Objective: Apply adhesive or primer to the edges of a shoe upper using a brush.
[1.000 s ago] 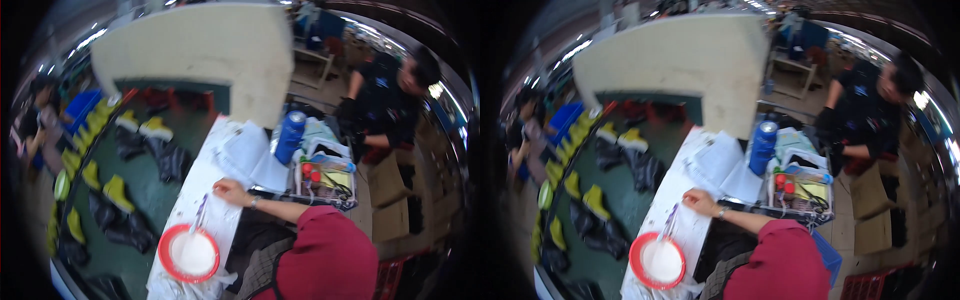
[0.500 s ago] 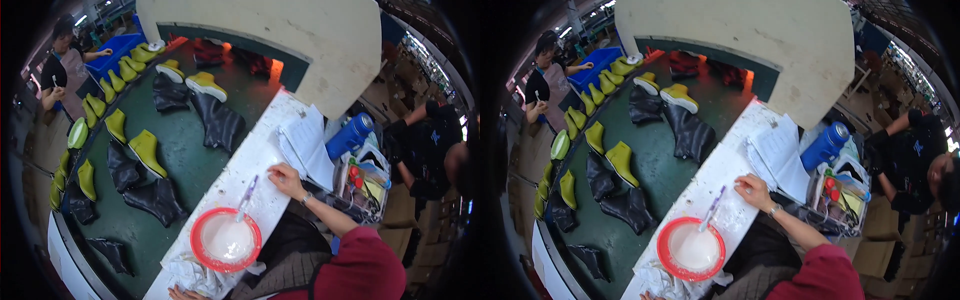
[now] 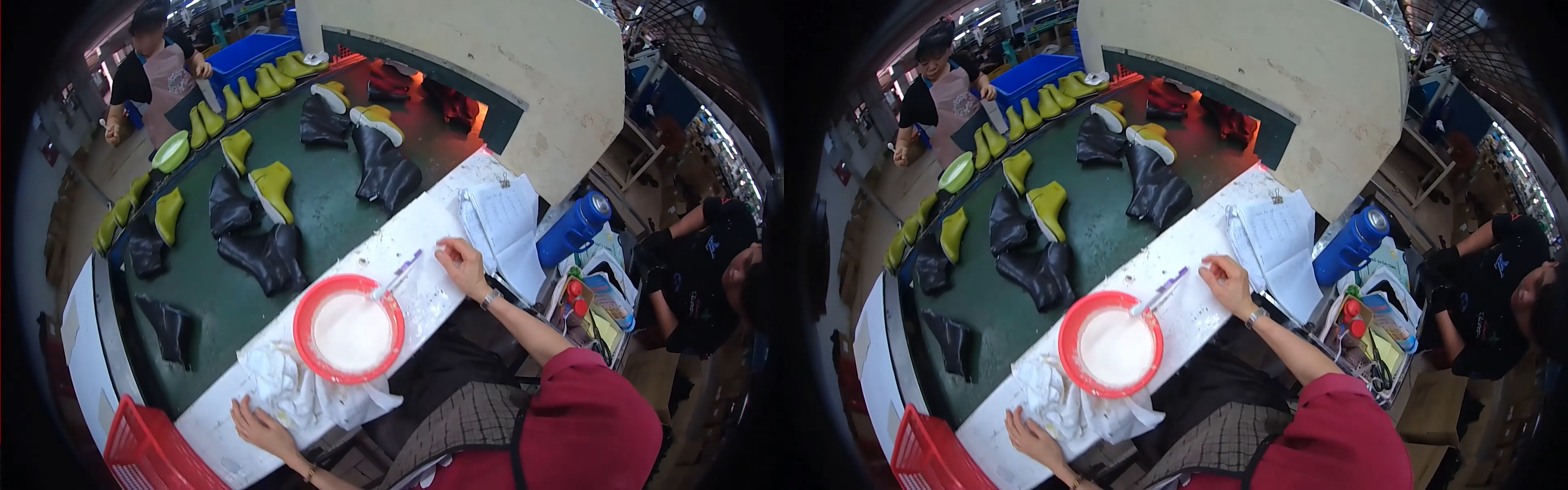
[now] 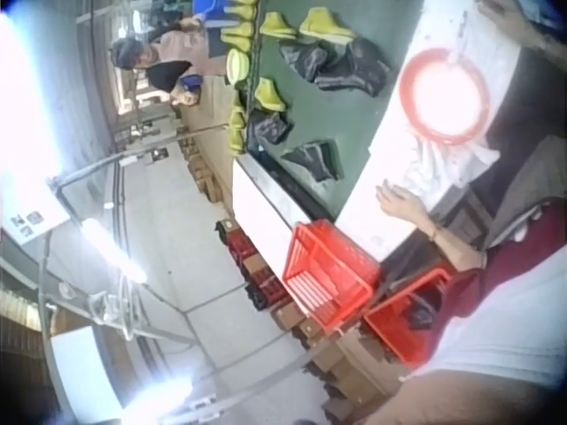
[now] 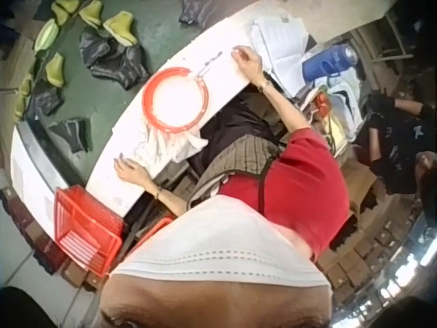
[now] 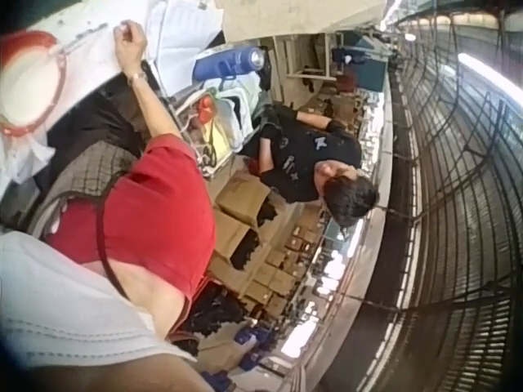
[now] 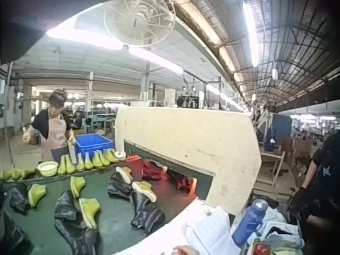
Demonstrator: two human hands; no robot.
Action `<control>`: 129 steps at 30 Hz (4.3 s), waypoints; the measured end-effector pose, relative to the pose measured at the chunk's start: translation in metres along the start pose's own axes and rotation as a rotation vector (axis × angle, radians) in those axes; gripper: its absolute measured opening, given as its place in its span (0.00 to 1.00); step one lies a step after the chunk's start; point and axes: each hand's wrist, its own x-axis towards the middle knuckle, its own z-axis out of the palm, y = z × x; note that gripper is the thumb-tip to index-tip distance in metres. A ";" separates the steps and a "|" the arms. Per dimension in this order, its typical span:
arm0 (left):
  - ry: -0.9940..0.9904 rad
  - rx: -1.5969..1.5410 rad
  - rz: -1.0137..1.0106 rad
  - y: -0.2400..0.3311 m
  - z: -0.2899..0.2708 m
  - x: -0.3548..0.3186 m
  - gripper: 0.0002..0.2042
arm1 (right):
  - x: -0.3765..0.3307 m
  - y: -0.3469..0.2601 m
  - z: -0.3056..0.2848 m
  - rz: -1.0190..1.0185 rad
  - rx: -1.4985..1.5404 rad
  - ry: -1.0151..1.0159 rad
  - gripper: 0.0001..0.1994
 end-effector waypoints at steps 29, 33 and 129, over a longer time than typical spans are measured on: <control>0.010 0.017 -0.049 0.000 0.006 -0.010 0.17 | -0.006 0.012 -0.002 -0.003 0.083 0.057 0.19; 0.010 0.007 -0.042 0.003 0.002 -0.009 0.17 | -0.007 0.012 0.002 0.053 0.066 0.016 0.18; -0.044 -0.010 -0.207 0.024 -0.050 0.027 0.51 | 0.011 -0.036 0.046 -0.390 0.099 -0.355 0.06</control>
